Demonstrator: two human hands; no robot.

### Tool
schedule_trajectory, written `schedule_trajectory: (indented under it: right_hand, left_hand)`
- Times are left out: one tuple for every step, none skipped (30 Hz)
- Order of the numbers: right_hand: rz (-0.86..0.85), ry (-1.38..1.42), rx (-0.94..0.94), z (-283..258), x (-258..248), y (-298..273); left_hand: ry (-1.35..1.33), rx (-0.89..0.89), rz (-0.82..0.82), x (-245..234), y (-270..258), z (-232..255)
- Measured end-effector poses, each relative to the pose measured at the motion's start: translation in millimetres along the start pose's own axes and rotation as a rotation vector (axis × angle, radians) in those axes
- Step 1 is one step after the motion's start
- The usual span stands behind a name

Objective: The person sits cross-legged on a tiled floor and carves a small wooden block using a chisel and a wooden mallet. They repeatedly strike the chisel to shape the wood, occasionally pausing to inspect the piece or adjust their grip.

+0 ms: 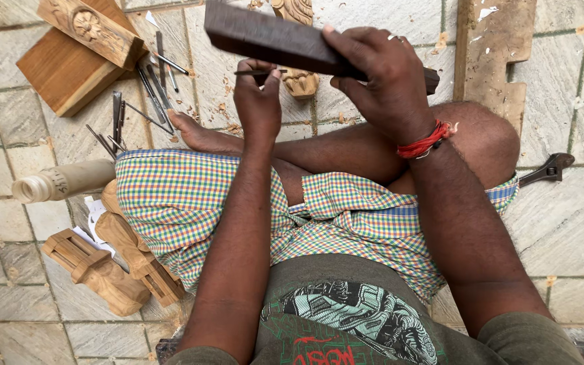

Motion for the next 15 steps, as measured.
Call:
schedule_trajectory:
  right_hand:
    - [0.004, 0.016, 0.002, 1.7, -1.5, -1.1]
    - [0.013, 0.032, 0.0, 2.4, -2.7, 0.4]
    - [0.022, 0.049, -0.001, 2.8, -3.7, 1.9]
    - [0.021, 0.053, -0.003, 3.0, -3.9, 1.2]
    - [0.019, 0.057, -0.005, 3.1, -3.9, 0.5]
    - [0.017, 0.06, -0.006, 3.2, -4.3, -0.3]
    - [0.013, 0.055, -0.007, 3.2, -4.5, -1.0]
    - [0.008, 0.05, -0.009, 2.8, -4.4, -1.3]
    - [0.003, 0.045, -0.01, 2.2, -4.5, -1.6]
    - [0.002, 0.034, -0.018, 0.9, -4.6, -1.6]
    - [0.001, 0.024, -0.027, -0.6, -4.7, -1.7]
    - [0.003, 0.013, -0.037, -2.3, -4.7, -0.9]
    - [0.011, 0.0, -0.049, -4.1, -4.7, -0.1]
    - [0.019, -0.014, -0.06, -5.9, -4.6, 0.1]
    - [0.027, -0.027, -0.07, -7.6, -4.2, -0.2]
  left_hand:
    - [0.014, 0.035, 0.013, -2.6, 1.1, 5.5]
    - [0.01, 0.038, -0.006, -2.0, 3.8, 9.0]
    - [0.007, 0.041, -0.026, -0.9, 6.0, 12.2]
    - [0.002, 0.038, -0.049, 1.5, 4.9, 14.2]
    - [0.056, 0.054, -0.075, 3.8, 3.8, 16.8]
    - [0.108, 0.069, -0.101, 6.7, 2.4, 19.0]
    - [0.161, 0.084, -0.128, 9.6, 1.2, 20.6]
    - [0.217, 0.088, -0.136, 10.7, 0.3, 20.7]
    - [0.273, 0.091, -0.144, 11.5, -0.2, 20.2]
    - [0.329, 0.095, -0.15, 11.8, -0.8, 19.1]
    - [0.337, 0.11, -0.154, 12.3, -1.3, 18.4]
    - [0.346, 0.127, -0.155, 12.7, -1.0, 17.4]
    - [0.354, 0.144, -0.157, 13.0, -0.7, 15.9]
    - [0.375, 0.204, -0.149, 13.4, -0.6, 17.4]
    - [0.395, 0.263, -0.141, 13.9, -1.4, 18.6]
Point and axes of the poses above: each hand's wrist, its own y-axis towards the middle knuckle, its own x-axis out of the palm, z = x × y, the point moved 8 cm from there along y, towards the middle knuckle, and after that the axes turned 13 degrees about x, right-handed, at the moved point
